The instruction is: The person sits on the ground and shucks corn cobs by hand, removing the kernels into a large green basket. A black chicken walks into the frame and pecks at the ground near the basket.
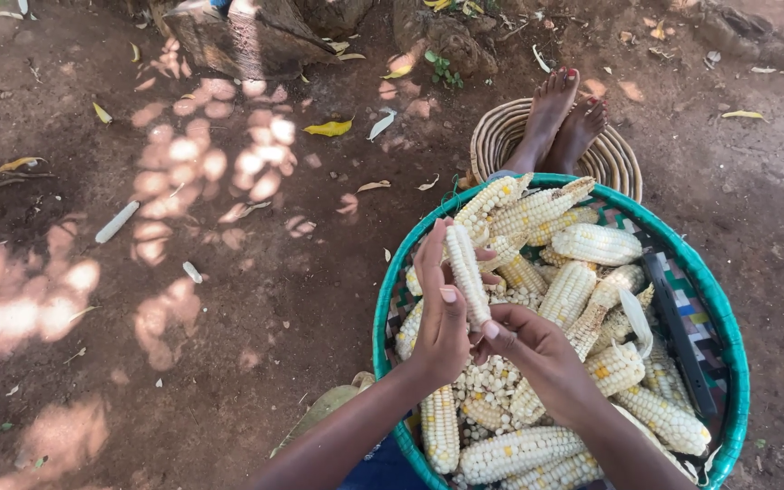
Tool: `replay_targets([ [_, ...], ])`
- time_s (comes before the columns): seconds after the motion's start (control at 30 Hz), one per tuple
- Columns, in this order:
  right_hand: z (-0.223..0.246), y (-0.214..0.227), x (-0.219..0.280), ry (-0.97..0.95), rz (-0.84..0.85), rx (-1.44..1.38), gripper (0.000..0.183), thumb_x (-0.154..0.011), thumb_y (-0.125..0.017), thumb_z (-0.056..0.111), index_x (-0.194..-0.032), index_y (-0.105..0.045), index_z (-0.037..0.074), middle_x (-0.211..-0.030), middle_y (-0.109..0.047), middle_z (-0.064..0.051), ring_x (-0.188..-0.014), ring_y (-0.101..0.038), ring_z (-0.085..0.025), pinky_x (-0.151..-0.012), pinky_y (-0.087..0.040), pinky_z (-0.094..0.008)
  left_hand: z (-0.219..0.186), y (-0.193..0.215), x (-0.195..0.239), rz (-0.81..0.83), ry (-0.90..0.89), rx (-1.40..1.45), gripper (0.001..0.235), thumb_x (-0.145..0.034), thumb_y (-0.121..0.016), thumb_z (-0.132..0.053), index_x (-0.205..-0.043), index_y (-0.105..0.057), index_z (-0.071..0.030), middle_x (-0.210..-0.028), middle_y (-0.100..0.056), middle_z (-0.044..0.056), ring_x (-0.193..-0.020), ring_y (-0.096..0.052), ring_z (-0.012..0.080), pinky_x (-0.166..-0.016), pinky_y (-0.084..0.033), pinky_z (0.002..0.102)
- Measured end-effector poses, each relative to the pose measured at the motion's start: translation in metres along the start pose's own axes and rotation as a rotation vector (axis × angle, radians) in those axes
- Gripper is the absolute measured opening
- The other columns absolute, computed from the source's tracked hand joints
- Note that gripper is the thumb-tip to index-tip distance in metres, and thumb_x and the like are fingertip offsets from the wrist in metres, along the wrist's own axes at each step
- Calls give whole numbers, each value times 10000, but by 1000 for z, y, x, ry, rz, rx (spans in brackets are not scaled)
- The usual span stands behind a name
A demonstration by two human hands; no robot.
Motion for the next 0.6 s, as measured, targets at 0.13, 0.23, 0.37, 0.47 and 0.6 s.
replay_targets([
  [0.13, -15, 13, -4, -3, -80, -267, 337, -1027, -606, 243, -1229, -666, -20, -927, -821, -249, -677, -711, -280, -663, -579, -405, -13, 3, -2, -22, -33, -51, 686, -1173, -417, -388, -1691, -87, -82, -1688, -120, 174, -1459, -540, 405, -1063, -622, 464],
  [0.23, -25, 25, -7, 3, -130, -472, 202, -1075, -585, 201, -1158, -644, 26, -855, -693, -148, -733, -672, -256, -699, -615, -435, -10, 5, 0, -92, 21, -140, 753, -1120, -579, -255, -1700, -114, -136, -1631, -213, 164, -1473, -588, 327, -584, -483, 233],
  [0.37, -29, 24, -12, -115, -71, -649, 348, -1069, -587, 431, -943, -532, 111, -693, -554, -8, -561, -517, -112, -425, -407, -282, -3, 2, 0, -98, 43, 26, 861, -1056, -674, -142, -1698, -99, -140, -1508, -237, 142, -1414, -596, 375, -1077, -620, 458],
  [0.47, -33, 14, -8, -211, 149, -671, 598, -1052, -456, 651, -918, -562, 77, -645, -500, 14, -434, -381, -58, -362, -297, -192, -2, 1, 1, -82, 59, 49, 927, -1033, -708, -132, -1709, -73, -146, -1441, -287, 125, -1369, -639, 385, -1075, -626, 455],
  [0.6, -33, 0, -3, -319, 306, -746, 660, -1057, -394, 701, -796, -511, 106, -591, -389, 10, -445, -281, -90, -380, -225, -216, -3, -4, 0, -36, 64, 89, 923, -1047, -680, -104, -1713, -43, -148, -1520, -261, 139, -1415, -605, 407, -1075, -616, 443],
])
Point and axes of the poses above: each hand's wrist, its own x-axis away from the middle knuckle, its own y-axis out of the back of the hand, z = x × y, the point moved 8 cm from there along -x, towards the middle knuckle
